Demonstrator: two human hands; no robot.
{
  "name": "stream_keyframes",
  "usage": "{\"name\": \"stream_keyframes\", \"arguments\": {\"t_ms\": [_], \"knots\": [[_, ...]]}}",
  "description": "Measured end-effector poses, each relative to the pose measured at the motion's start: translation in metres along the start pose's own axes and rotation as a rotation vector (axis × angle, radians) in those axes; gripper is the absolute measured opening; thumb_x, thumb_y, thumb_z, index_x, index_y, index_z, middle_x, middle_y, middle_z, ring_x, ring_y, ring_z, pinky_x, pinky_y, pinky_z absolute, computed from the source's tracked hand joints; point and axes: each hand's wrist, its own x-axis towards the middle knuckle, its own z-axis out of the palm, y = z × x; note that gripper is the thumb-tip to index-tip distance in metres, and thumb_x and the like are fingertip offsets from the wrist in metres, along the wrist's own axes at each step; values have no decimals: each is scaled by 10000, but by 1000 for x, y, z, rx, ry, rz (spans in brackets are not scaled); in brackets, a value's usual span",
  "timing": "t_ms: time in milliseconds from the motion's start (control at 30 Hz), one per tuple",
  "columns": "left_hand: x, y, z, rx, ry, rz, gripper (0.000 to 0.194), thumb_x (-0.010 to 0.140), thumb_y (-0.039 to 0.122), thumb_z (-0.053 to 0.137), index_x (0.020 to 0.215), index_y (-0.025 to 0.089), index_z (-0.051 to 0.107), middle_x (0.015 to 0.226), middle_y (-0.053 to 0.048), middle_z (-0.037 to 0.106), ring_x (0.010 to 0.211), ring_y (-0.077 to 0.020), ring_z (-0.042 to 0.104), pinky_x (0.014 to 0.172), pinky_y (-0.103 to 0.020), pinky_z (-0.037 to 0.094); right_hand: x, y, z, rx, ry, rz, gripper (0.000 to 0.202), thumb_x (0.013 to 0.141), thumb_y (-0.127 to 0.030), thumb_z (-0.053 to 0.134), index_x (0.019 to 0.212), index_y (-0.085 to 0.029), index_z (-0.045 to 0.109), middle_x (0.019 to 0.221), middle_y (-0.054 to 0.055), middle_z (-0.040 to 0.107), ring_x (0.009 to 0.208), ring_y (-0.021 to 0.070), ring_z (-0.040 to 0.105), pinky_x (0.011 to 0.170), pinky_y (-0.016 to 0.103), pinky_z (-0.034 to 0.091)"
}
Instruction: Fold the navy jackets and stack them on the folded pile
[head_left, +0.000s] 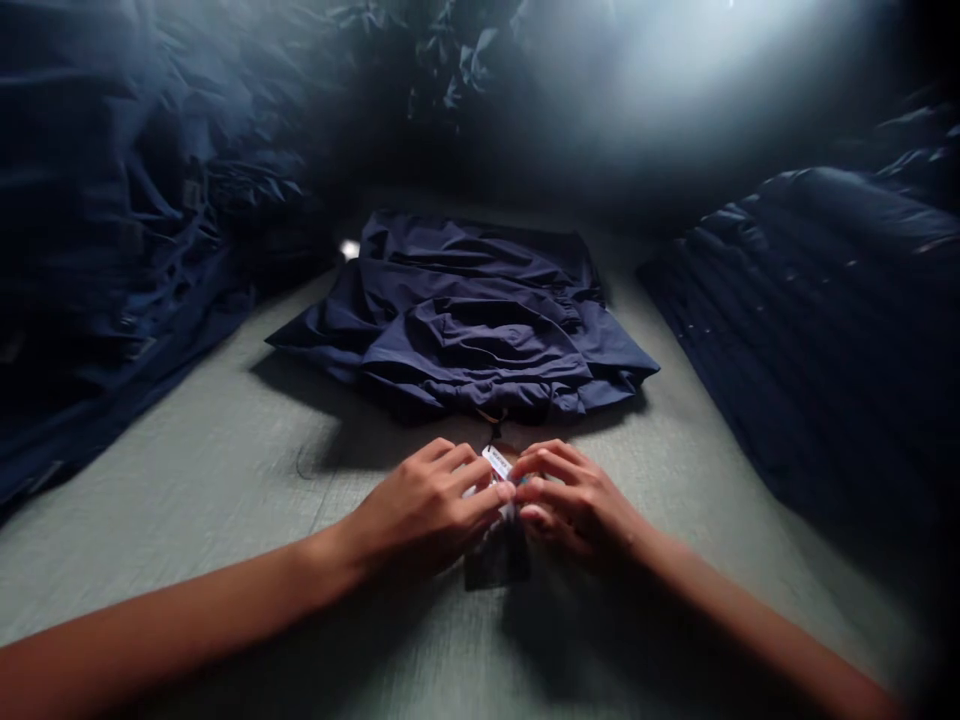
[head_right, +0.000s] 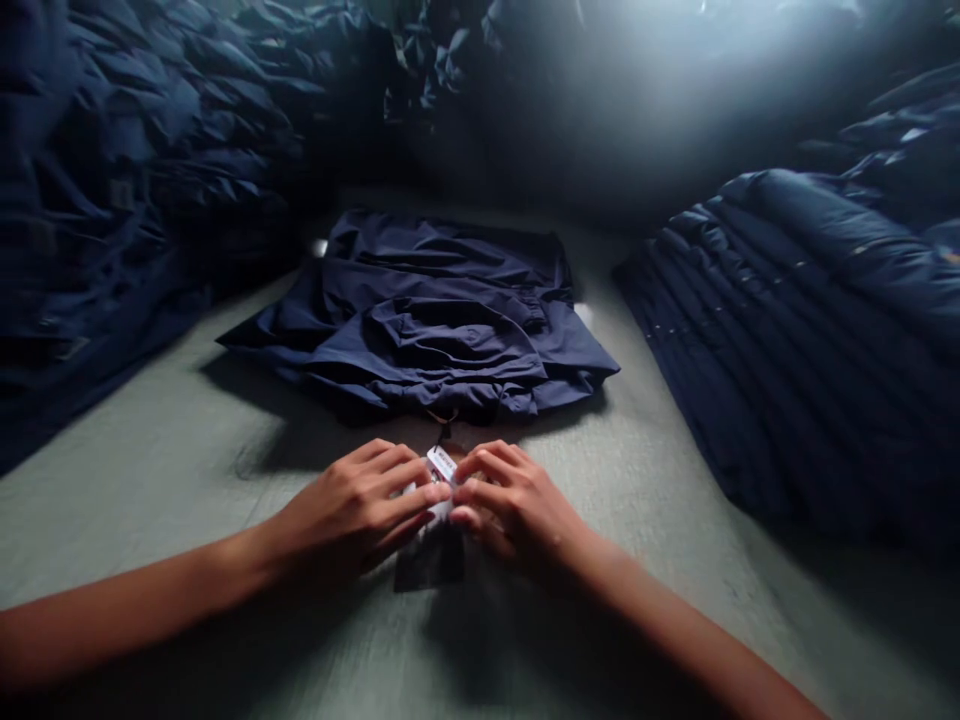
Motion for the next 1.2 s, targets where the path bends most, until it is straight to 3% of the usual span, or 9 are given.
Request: {"name": "stream_keyframes", "arguments": {"t_ms": [133, 233, 333, 533, 667, 767, 967, 1100, 1200], "knots": [[-4, -13, 0, 40, -9, -45, 211, 1063, 271, 497, 1100, 205, 694, 890, -45, 685, 779, -174, 606, 705, -305, 462, -2, -2, 5, 16, 46, -68, 212, 1059, -312, 502, 1151, -224, 672, 1160, 83, 709, 1080, 217, 620, 908, 420, 530], [-5, -19, -2, 37, -6, -63, 244, 1071, 284, 481, 1045, 194, 706, 848, -41, 684, 771, -172, 607, 682, -294, 454, -3, 0, 4, -150, 170, 31, 197, 1031, -205, 507, 1152, -195, 662, 1071, 94, 717, 934, 206, 632, 810, 387, 529], [-5, -24, -4, -47, 13, -61, 258, 1062, 286, 488, 994, 177, 712, 855, -52, 713, 772, -172, 627, 681, -296, 473, -5, 4, 0, -274, 166, 87, 160, 1020, -181, 532, 1124, -174, 655, 960, 81, 723, 848, 203, 621, 754, 369, 521], [-7, -41, -9, -310, 30, 59, 225, 1040, 224, 525, 959, 183, 731, 838, -44, 760, 816, -170, 684, 736, -297, 519, -11, 12, -2, -6, 76, -78, 238, 1054, -343, 533, 1187, -196, 665, 1002, 80, 746, 944, 215, 649, 820, 392, 546], [-8, -44, -9, -348, 14, 84, 208, 1031, 247, 551, 949, 201, 737, 823, -43, 756, 820, -171, 682, 749, -305, 522, -11, 14, -1, 41, 126, -89, 247, 1065, -303, 489, 1186, -203, 680, 905, 61, 726, 890, 205, 640, 780, 379, 535], [-7, -42, -7, -324, 19, 87, 179, 1026, 253, 560, 995, 206, 729, 830, -39, 738, 800, -169, 651, 740, -311, 506, -8, 13, 0, -54, 155, -35, 223, 1048, -269, 519, 1178, -208, 689, 1013, 83, 719, 898, 206, 625, 793, 388, 533], [-5, -41, 0, -282, -4, 107, 176, 1027, 274, 553, 1010, 220, 720, 837, -32, 688, 780, -171, 588, 706, -314, 463, -3, 14, 4, -204, 18, -68, 269, 989, -325, 657, 1251, -287, 707, 1282, 82, 663, 1106, 228, 603, 926, 436, 531], [-6, -38, 1, -279, 15, 108, 152, 1004, 296, 570, 976, 234, 707, 803, -18, 668, 753, -178, 572, 670, -331, 442, -2, 12, 8, -235, 71, -124, 263, 981, -340, 647, 1231, -290, 711, 1223, 85, 681, 1047, 240, 629, 856, 448, 578], [-3, -42, -7, -206, 92, 60, 199, 1004, 279, 547, 868, 220, 680, 765, -16, 649, 719, -175, 563, 673, -342, 440, -2, 13, 3, -304, 163, -103, 316, 980, -263, 607, 1284, -298, 685, 1258, 102, 665, 1095, 260, 645, 863, 464, 608]]}}
